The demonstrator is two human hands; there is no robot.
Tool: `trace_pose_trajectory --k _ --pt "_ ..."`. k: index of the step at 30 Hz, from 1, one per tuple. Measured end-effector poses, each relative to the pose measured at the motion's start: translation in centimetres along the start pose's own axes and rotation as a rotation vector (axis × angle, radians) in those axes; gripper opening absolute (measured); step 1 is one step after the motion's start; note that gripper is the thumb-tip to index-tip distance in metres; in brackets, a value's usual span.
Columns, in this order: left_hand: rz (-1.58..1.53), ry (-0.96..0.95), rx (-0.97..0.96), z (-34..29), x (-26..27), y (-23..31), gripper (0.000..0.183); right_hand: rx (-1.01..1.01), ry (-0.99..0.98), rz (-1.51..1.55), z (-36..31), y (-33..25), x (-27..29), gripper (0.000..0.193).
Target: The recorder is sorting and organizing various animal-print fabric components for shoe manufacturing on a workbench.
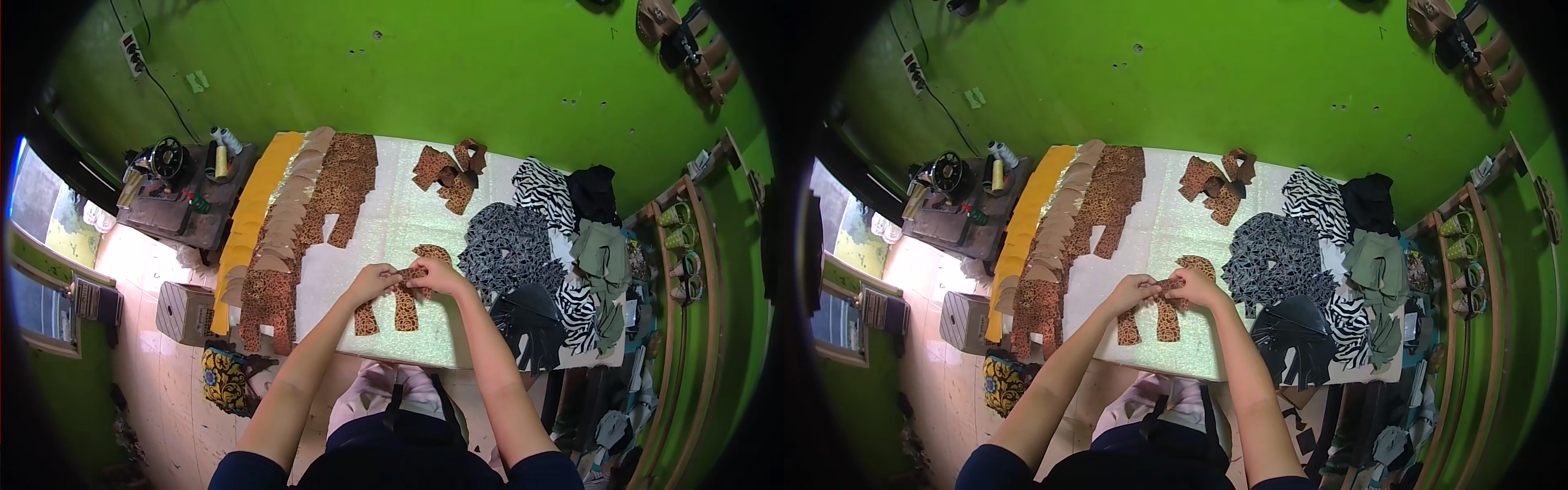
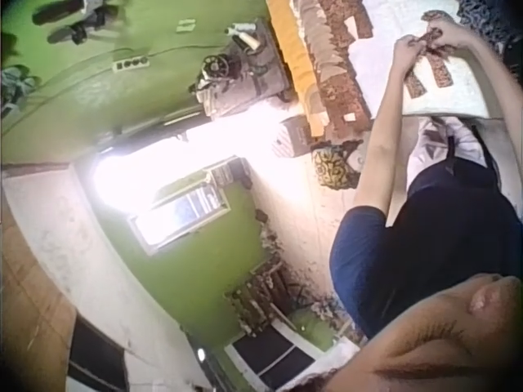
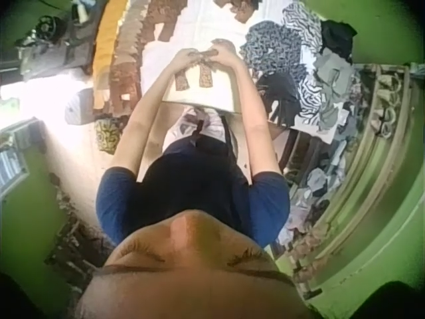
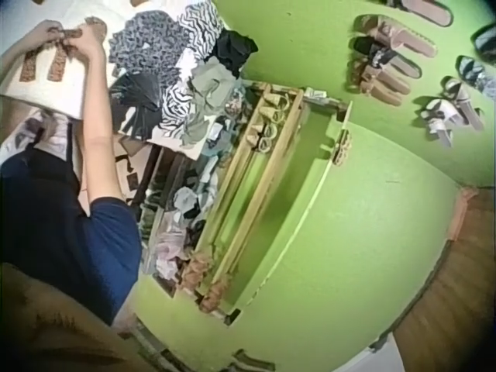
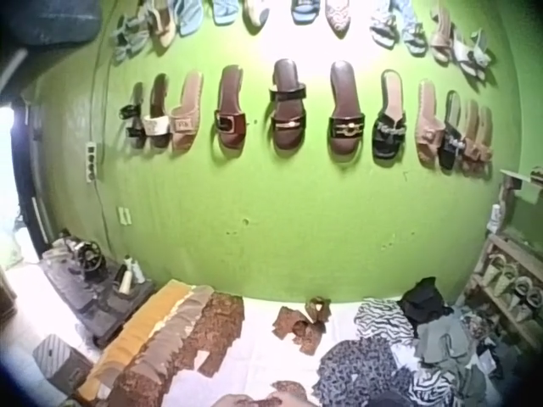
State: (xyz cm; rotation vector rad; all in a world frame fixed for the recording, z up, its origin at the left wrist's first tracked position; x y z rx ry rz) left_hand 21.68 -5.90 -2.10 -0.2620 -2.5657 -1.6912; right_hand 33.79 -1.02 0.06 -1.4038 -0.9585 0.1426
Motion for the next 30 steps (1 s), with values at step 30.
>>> trace_pose_trajectory --k 30 --pt "1.080 0.236 -0.368 -3.8 4.1 -2.1 0.029 -0.374 0.309 -0.599 -0.6 0.4 -5.2 0.039"
Point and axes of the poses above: each hand's wrist, its own z-axis towards the middle knuckle, its own x-axis out of the back of the hand, y = z × x, the point moved 8 cm from there along z, towards the middle knuckle, and after that the axes turned 6 degrees about y, right-handed, at the moved point
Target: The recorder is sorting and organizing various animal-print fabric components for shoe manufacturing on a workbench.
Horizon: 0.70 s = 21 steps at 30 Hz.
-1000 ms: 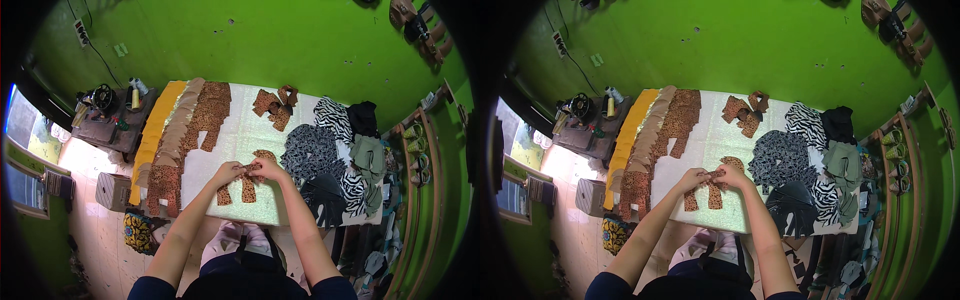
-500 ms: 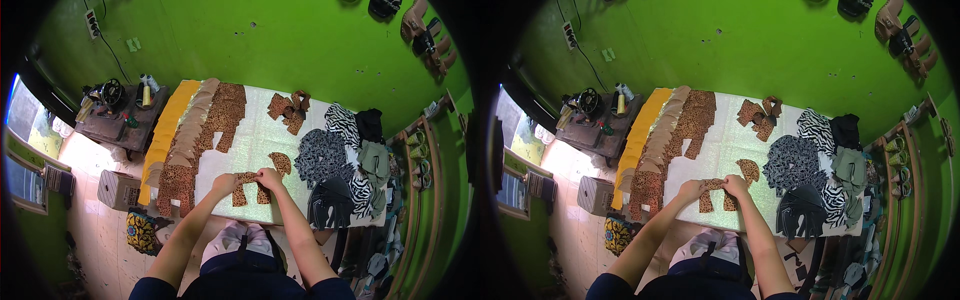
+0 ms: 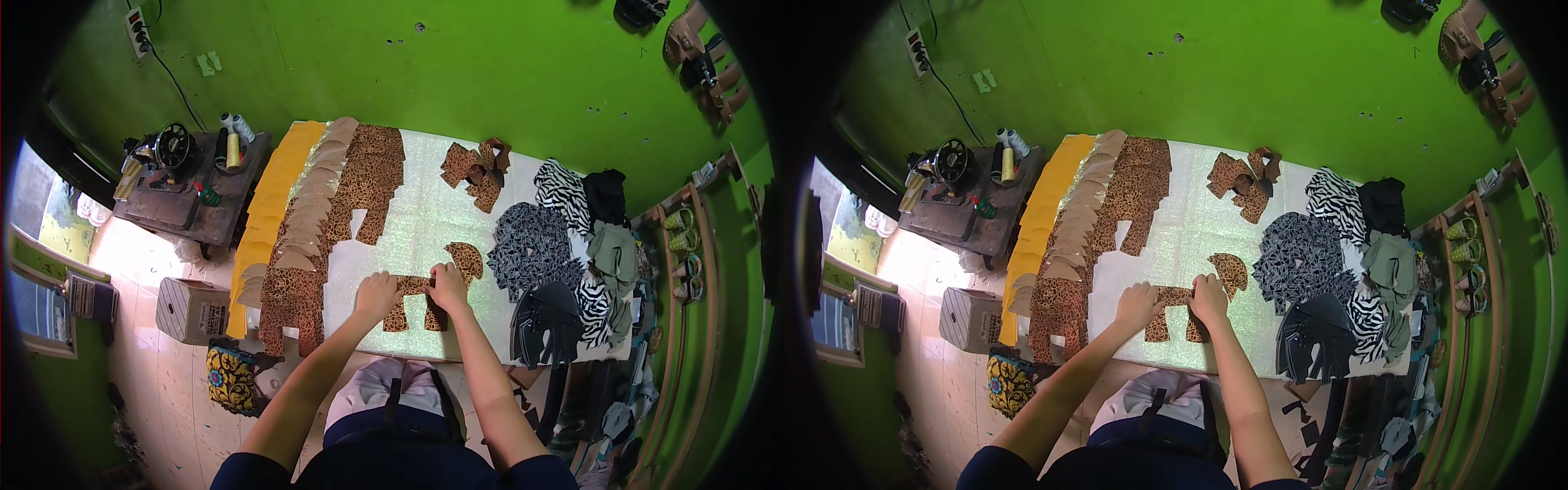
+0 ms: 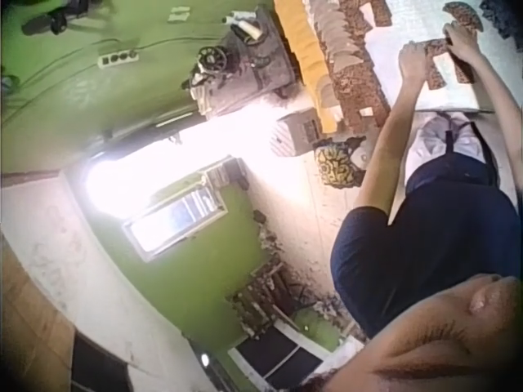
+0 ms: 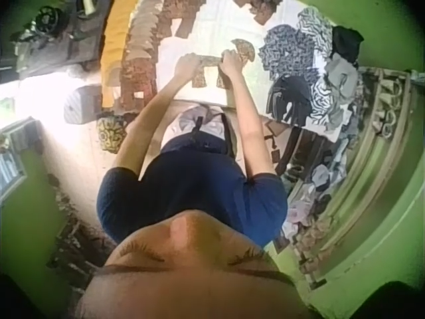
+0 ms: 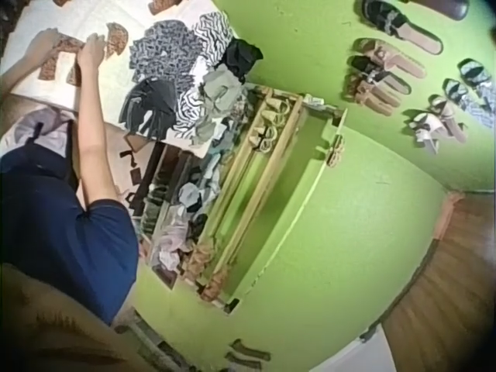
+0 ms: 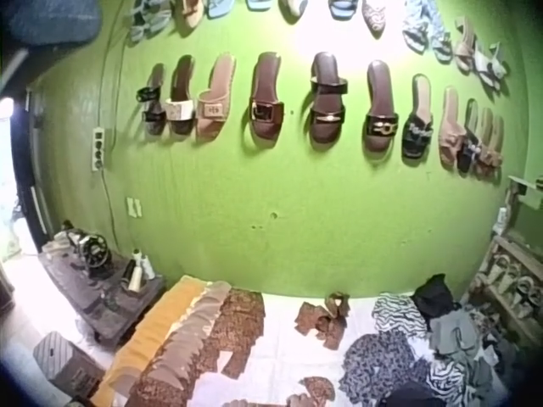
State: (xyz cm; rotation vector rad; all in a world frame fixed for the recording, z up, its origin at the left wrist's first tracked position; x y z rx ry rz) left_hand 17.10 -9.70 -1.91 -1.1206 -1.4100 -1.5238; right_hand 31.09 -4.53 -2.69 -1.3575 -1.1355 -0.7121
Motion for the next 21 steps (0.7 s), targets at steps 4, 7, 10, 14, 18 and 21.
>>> trace_pose_trajectory --k 4,7,10,14,18,21 --pt "-0.052 0.366 -0.161 -0.1 2.5 0.3 0.041 0.043 0.028 -0.106 -0.3 -0.8 0.3 0.033" --pt "-0.130 0.285 -0.270 0.5 1.3 0.8 0.049 0.041 -0.101 -0.091 -0.2 -0.8 -0.4 0.027" --pt "-0.209 -0.021 -0.025 1.4 -1.1 -1.4 0.040 0.105 -0.138 0.018 0.1 -1.5 -0.5 0.022" --pt "-0.422 -0.121 0.014 1.6 -1.1 -4.5 0.025 0.047 -0.253 0.579 1.4 -2.3 -2.5 0.023" --pt "-0.744 -0.063 0.305 2.4 1.0 -10.1 0.028 0.104 -0.172 0.863 4.2 -5.3 -3.4 0.031" --pt "-0.859 0.174 0.395 3.8 4.0 -12.7 0.035 0.085 -0.025 0.829 7.2 -6.7 -3.9 0.041"
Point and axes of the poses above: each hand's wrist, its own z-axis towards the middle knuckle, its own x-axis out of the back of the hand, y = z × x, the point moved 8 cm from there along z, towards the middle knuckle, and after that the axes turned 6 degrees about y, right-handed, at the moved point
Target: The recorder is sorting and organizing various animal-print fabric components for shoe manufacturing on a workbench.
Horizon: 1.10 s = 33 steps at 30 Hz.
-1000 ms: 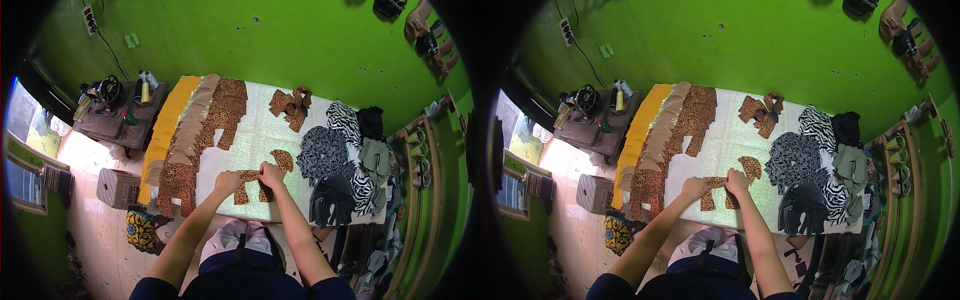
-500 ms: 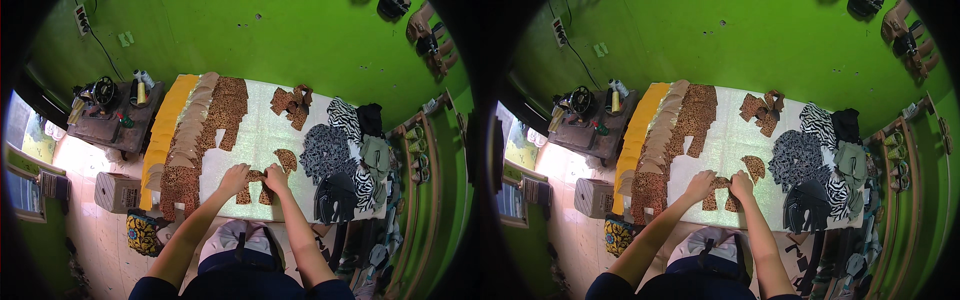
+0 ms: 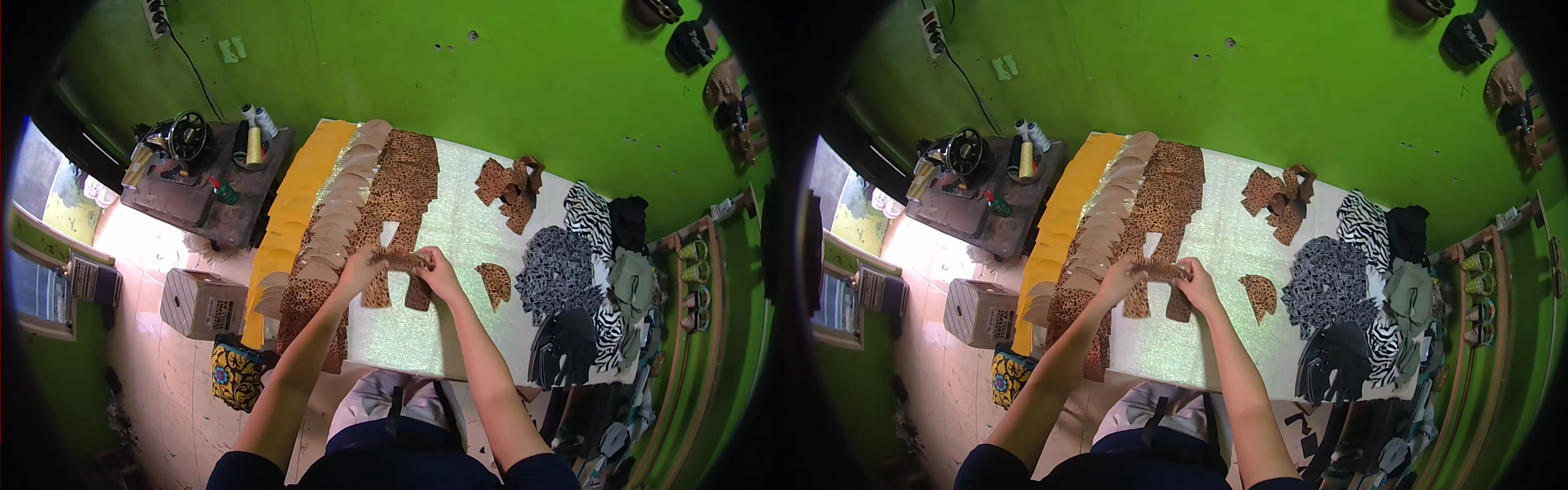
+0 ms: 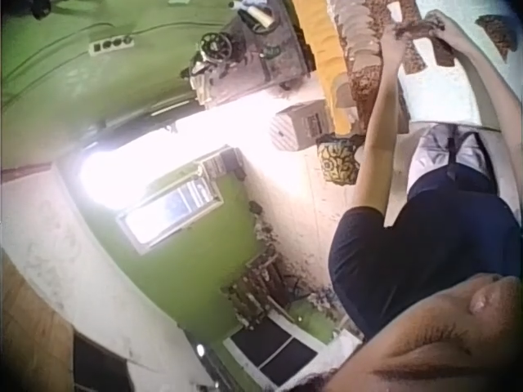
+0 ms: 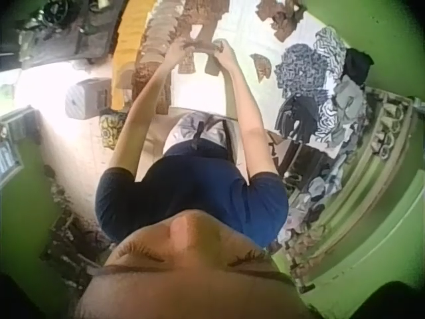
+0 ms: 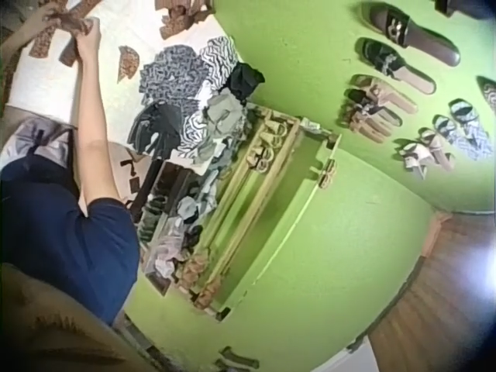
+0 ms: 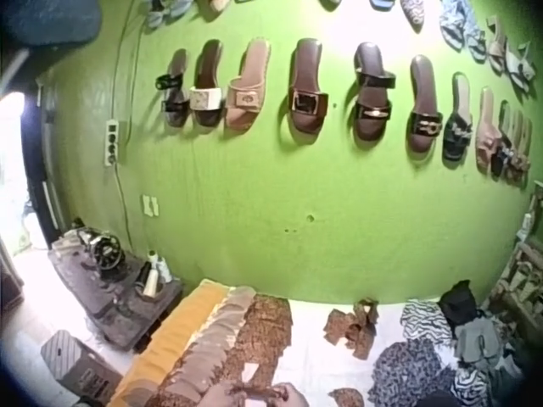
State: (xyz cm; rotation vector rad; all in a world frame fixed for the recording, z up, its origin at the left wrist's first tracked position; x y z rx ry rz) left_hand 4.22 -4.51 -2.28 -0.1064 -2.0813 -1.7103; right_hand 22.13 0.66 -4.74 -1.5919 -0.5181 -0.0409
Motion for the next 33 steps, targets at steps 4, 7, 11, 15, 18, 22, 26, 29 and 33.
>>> trace_pose_trajectory --k 4,7,11,15,18,22,26,29,33 --pt "0.175 0.146 0.027 3.7 4.1 -1.4 0.036 0.105 0.124 -0.137 3.4 -4.2 -2.5 0.043" --pt "0.253 0.130 -0.033 6.2 4.3 -1.1 0.041 0.185 0.201 -0.253 5.2 -5.2 -2.9 0.044" --pt "0.696 0.373 -0.447 4.8 3.9 2.4 0.047 0.334 0.295 -0.535 4.1 -6.9 -3.7 0.048" --pt "0.937 0.195 -0.578 3.0 -0.5 1.8 0.050 0.440 0.177 -0.876 2.4 -5.1 -5.9 0.053" --pt "0.981 0.144 -0.533 2.7 -1.6 0.2 0.050 0.439 0.115 -0.876 2.0 -3.7 -6.6 0.052" --pt "1.000 0.150 -0.482 3.1 -2.4 0.3 0.048 0.446 0.078 -0.837 2.2 -3.5 -6.0 0.049" --pt "0.901 0.187 -0.580 4.0 -4.4 3.6 0.045 0.523 0.121 -0.705 2.9 -4.5 -1.6 0.043" --pt "0.822 0.167 -0.657 6.0 -8.7 6.2 0.040 0.478 0.420 -0.507 5.3 -4.5 7.0 0.034" --pt "0.723 0.074 -0.688 9.4 -14.9 10.0 0.038 0.391 0.631 -0.568 8.6 -2.8 17.0 0.035"
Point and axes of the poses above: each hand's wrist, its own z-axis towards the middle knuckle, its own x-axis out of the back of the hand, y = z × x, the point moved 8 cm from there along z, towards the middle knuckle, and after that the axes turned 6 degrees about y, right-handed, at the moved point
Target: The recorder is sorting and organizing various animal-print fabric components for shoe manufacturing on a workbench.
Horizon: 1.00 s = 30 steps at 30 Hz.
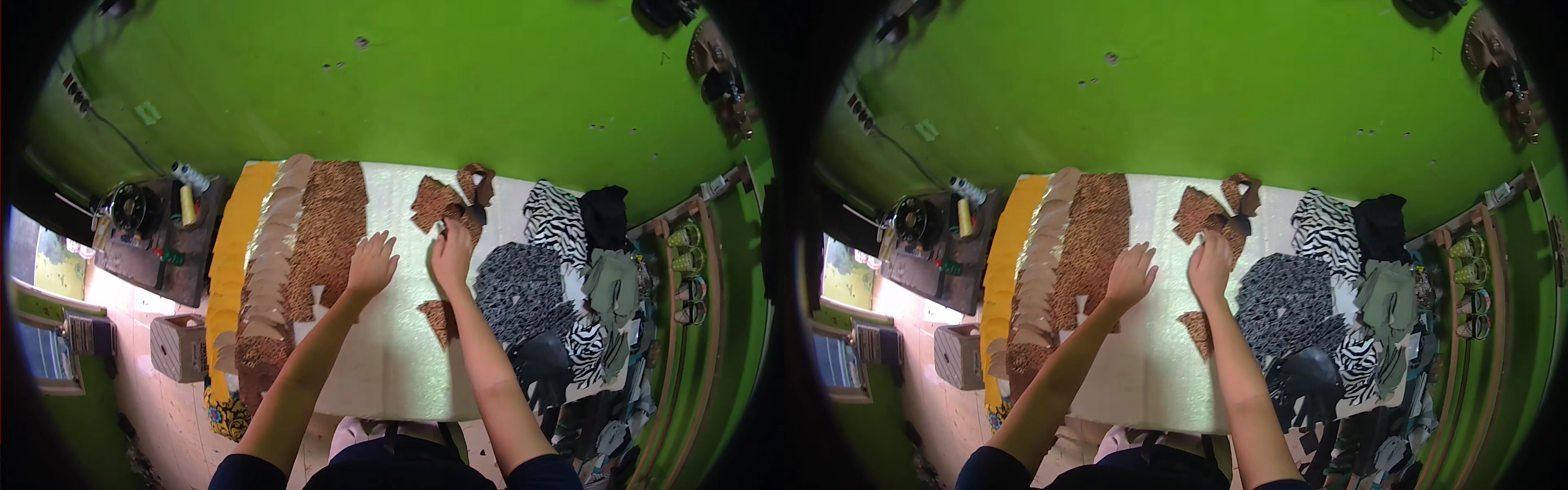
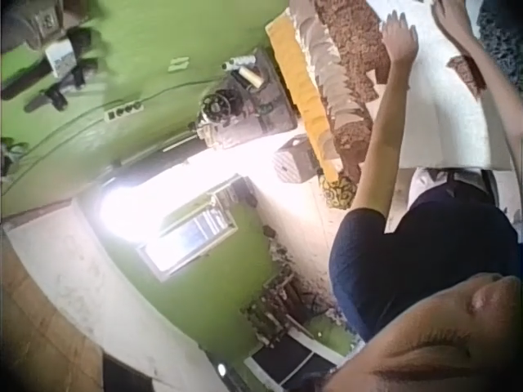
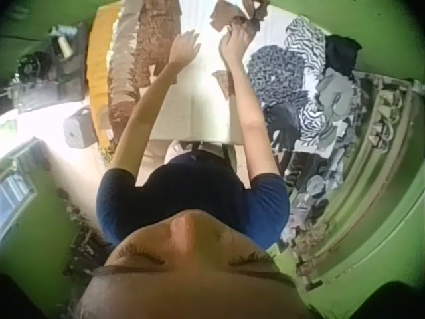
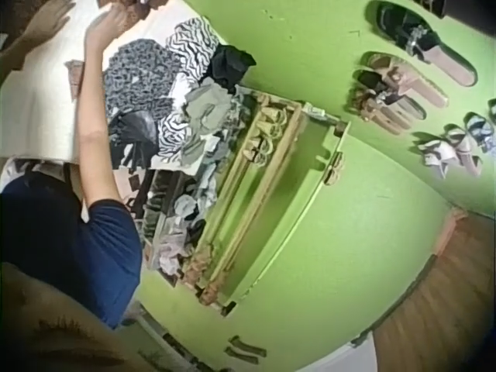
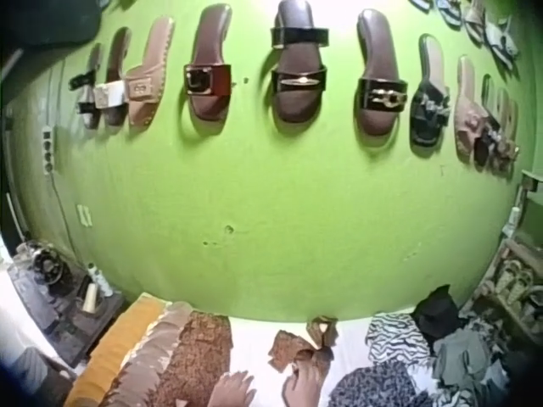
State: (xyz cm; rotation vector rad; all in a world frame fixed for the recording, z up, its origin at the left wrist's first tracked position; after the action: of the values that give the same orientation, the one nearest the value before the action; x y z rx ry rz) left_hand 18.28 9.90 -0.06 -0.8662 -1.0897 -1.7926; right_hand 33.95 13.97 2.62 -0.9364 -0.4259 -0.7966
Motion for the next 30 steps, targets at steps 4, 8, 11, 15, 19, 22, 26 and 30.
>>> trace_pose_trajectory --k 4,8,11,15,19,22,26,30 --pt "-0.094 0.017 -0.048 5.9 -2.9 3.5 0.042 -0.088 -0.069 -0.051 4.3 6.6 0.8 0.041" --pt "-0.159 0.013 -0.049 10.4 -4.9 5.6 0.050 -0.235 -0.338 -0.032 5.6 9.8 -2.1 0.048" --pt "-0.160 0.060 -0.091 12.2 -5.0 6.4 0.053 -0.034 -0.449 0.045 5.3 8.8 -3.1 0.041" --pt "-0.048 0.086 -0.243 11.2 -4.3 6.1 0.042 0.045 -0.449 0.124 4.6 6.5 -2.7 0.031" --pt "0.036 -0.023 -0.203 9.2 -3.6 6.0 0.038 0.284 -0.265 0.139 3.9 4.3 -0.2 0.024" --pt "-0.032 -0.080 -0.196 7.3 -2.3 6.5 0.047 0.405 -0.227 0.114 2.9 2.7 0.9 0.021" --pt "-0.112 0.156 -0.257 6.2 1.9 6.8 0.043 0.537 -0.167 0.010 2.7 -0.7 2.9 0.019" --pt "-0.200 0.077 -0.140 6.8 4.4 6.5 0.036 0.512 -0.053 0.004 3.9 -3.2 5.4 0.020"
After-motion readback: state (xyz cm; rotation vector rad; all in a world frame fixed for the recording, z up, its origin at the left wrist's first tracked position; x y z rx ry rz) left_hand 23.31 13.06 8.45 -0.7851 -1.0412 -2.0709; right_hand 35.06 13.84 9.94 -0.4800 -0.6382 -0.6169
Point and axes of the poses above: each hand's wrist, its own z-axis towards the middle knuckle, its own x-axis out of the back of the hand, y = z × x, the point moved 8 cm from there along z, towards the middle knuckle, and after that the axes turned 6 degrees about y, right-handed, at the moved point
